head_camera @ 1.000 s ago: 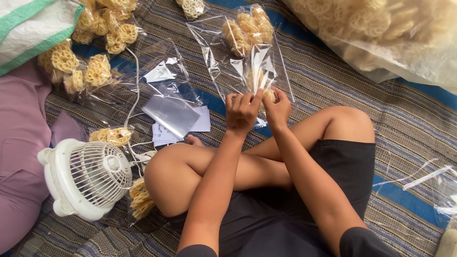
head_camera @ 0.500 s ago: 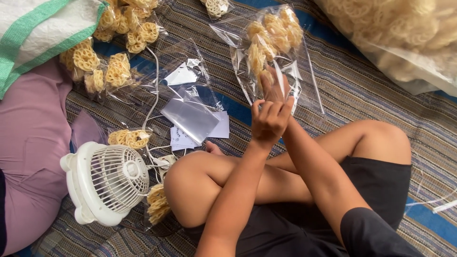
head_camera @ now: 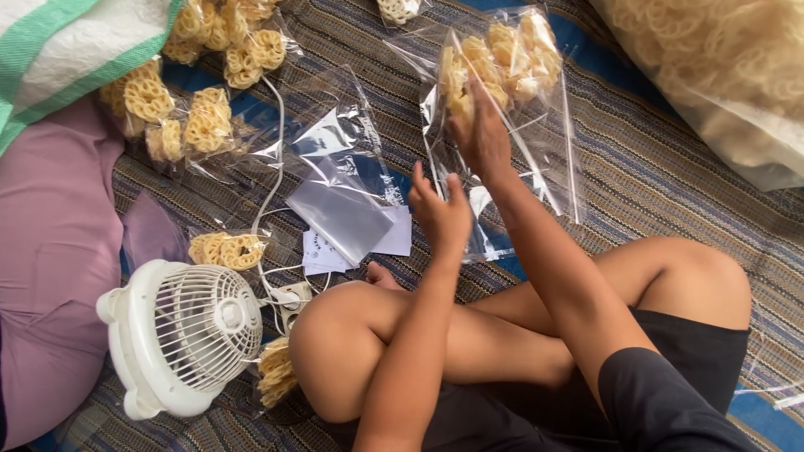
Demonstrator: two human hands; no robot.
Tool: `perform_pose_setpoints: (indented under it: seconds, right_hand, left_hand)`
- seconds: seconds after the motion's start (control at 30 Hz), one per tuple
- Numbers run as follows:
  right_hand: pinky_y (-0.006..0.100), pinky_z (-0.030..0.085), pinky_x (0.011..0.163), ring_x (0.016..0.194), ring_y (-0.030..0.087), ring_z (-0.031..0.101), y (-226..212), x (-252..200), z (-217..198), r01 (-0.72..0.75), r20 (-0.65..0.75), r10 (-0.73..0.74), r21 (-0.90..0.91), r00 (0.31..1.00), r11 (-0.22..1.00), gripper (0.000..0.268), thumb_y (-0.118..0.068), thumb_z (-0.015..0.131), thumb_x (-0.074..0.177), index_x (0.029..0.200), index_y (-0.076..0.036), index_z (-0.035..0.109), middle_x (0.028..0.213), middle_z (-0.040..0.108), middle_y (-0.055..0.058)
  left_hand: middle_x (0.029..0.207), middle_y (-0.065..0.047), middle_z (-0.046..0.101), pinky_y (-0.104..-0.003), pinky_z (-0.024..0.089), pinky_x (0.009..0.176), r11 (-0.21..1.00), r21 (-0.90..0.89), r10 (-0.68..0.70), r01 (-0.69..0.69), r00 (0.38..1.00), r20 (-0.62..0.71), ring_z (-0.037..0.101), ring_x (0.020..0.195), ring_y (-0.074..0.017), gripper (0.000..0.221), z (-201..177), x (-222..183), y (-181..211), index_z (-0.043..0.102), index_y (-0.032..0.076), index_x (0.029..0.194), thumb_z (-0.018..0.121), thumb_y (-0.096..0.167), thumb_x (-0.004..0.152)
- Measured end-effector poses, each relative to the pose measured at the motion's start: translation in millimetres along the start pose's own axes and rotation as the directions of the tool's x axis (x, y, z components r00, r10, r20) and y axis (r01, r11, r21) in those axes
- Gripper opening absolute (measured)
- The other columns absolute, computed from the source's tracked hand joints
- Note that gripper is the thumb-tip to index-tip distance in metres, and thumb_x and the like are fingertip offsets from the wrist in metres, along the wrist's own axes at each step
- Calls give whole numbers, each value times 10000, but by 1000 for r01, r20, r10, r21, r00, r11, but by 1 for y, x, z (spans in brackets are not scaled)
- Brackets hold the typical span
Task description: The person picks up individual crackers, places them into small plastic bags, and then packs these small bags into a larger plastic bag by hand.
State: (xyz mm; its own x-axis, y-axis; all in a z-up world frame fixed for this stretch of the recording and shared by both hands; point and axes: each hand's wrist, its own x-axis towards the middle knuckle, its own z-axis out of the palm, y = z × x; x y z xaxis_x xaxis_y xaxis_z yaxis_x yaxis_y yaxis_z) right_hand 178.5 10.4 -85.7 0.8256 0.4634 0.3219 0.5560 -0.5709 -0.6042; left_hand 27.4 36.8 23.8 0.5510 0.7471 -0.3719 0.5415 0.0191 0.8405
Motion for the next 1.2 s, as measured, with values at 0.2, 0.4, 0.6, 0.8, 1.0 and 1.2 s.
perform_pose_setpoints:
  seconds: [0.2,0.4,0.6,0.8,1.0,1.2]
  right_hand:
    - [395,572,947,1083,373,688,-16,-4,-18,-335,161,294,429,942,839,694,-597,674,966,1524,-231,483,1378,522,230]
    - [645,465,970,1079,627,599,-113,20,-104,-415,293,342,242,893,877,554,-344,404,1000,1251,84,651,1089,683,407]
    - [519,567,916,1100,435,665,-37,3,-30,-63,113,62,4,992,998,434,-367,549,1019,1428,-224,523,1325,578,181]
    - [290,605,719,927,242,766,99,-1,129,39,-355,73,299,932,953,441,-367,734,1019,1428,-249,619,1159,710,96]
    - [547,548,962,1072,438,702,-18,51,35,-664,82,664,-37,743,747,669,-767,410,928,1119,-179,668,1113,728,177]
    - [434,645,823,1073,379,726,48,16,58,166,37,-164,-379,986,910,627,-234,644,1021,1584,-319,382,1389,551,231]
  left_hand:
    - [990,-80,695,-452,522,842,992,-96,-83,83,997,9,700,978,-293,359,5,3,-24,497,64,1366,520,130,1014]
    - [1103,-77,670,-413,518,830,986,-67,-143,151,983,112,656,982,-197,690,5,17,-43,334,73,1558,606,390,1008]
    - [1153,-136,694,-435,526,782,984,-107,-125,145,977,173,683,975,-213,822,-5,16,-23,309,14,1575,635,481,984]
    - [959,-41,691,-385,533,803,982,-115,-135,148,985,110,669,912,-186,601,-3,17,-23,440,50,1516,642,174,964]
    - [901,-45,619,-391,495,805,960,-201,-171,194,977,127,654,893,-180,493,-24,4,-13,499,56,1430,618,127,957]
    - [930,-15,650,-354,482,805,955,-157,-235,253,964,127,645,851,-154,433,-17,10,-20,542,99,1361,643,177,947]
